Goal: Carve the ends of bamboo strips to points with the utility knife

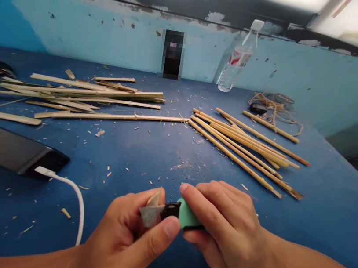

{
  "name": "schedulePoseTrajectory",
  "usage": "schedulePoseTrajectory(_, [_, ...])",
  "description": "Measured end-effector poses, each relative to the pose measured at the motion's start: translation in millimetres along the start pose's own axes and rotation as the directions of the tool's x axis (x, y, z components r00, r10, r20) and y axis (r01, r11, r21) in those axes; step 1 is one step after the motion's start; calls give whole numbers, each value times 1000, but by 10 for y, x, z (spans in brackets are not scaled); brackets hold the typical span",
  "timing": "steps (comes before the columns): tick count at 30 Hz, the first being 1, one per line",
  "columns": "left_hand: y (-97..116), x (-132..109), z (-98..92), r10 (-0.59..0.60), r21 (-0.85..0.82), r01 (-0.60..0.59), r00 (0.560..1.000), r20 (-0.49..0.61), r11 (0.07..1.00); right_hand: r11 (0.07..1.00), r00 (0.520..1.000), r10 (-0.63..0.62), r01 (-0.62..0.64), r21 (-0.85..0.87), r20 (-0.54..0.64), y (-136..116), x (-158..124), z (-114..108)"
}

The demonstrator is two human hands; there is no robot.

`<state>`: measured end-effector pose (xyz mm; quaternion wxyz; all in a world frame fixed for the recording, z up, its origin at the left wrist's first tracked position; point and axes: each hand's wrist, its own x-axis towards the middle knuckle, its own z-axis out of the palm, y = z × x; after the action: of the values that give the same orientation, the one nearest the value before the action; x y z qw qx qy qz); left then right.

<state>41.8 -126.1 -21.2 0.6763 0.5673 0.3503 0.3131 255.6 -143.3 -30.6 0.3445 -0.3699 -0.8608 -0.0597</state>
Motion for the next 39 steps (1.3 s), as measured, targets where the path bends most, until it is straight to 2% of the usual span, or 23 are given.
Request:
schedulePoseTrajectory(2, [16,1,4,27,11,-27,998,-59,1000,1000,1000,14,-14,7,-18,-38,-1,27])
schedulePoseTrajectory(6, [15,-28,29,71,48,-67,995,-76,997,999,998,48,-49,-22,-36,-77,31,60])
schedulePoseTrajectory(9, [-23,-85,83,80,135,-64,990,-120,989,975,973,221,-220,18,-61,8,76,43])
schedulePoseTrajectory(11, [-43,-105,97,58,162,-47,996,-65,986,942,936,336,-333,41,-108,111,92,12])
schedulePoseTrajectory(12, [-44,-102,89,37,141,-30,998,-50,989,935,927,355,-351,57,-124,164,91,-6])
schedulePoseTrajectory(15, [-14,-44,18,-48,21,48,999,21,999,934,936,340,-325,150,-91,277,58,-48])
schedulePoseTrajectory(18, [1,21,-58,-95,-203,115,990,104,972,942,958,284,-273,193,-34,305,12,-60])
schedulePoseTrajectory(21, [-45,52,-81,-115,-384,144,988,99,912,957,975,220,-220,188,21,285,-14,-65])
schedulePoseTrajectory(25, [-91,68,-76,-126,-357,154,987,102,921,963,989,138,-144,228,46,254,-13,-68])
schedulePoseTrajectory(29, [-49,63,-56,-134,-320,165,984,117,933,965,996,82,-89,248,40,251,-15,-38])
schedulePoseTrajectory(34, [-116,-11,-54,-177,-319,178,984,32,931,970,995,73,-86,228,68,249,-14,5])
schedulePoseTrajectory(39, [-180,-24,-95,33,-261,11,986,165,965,976,995,45,-62,208,85,170,2,-17])
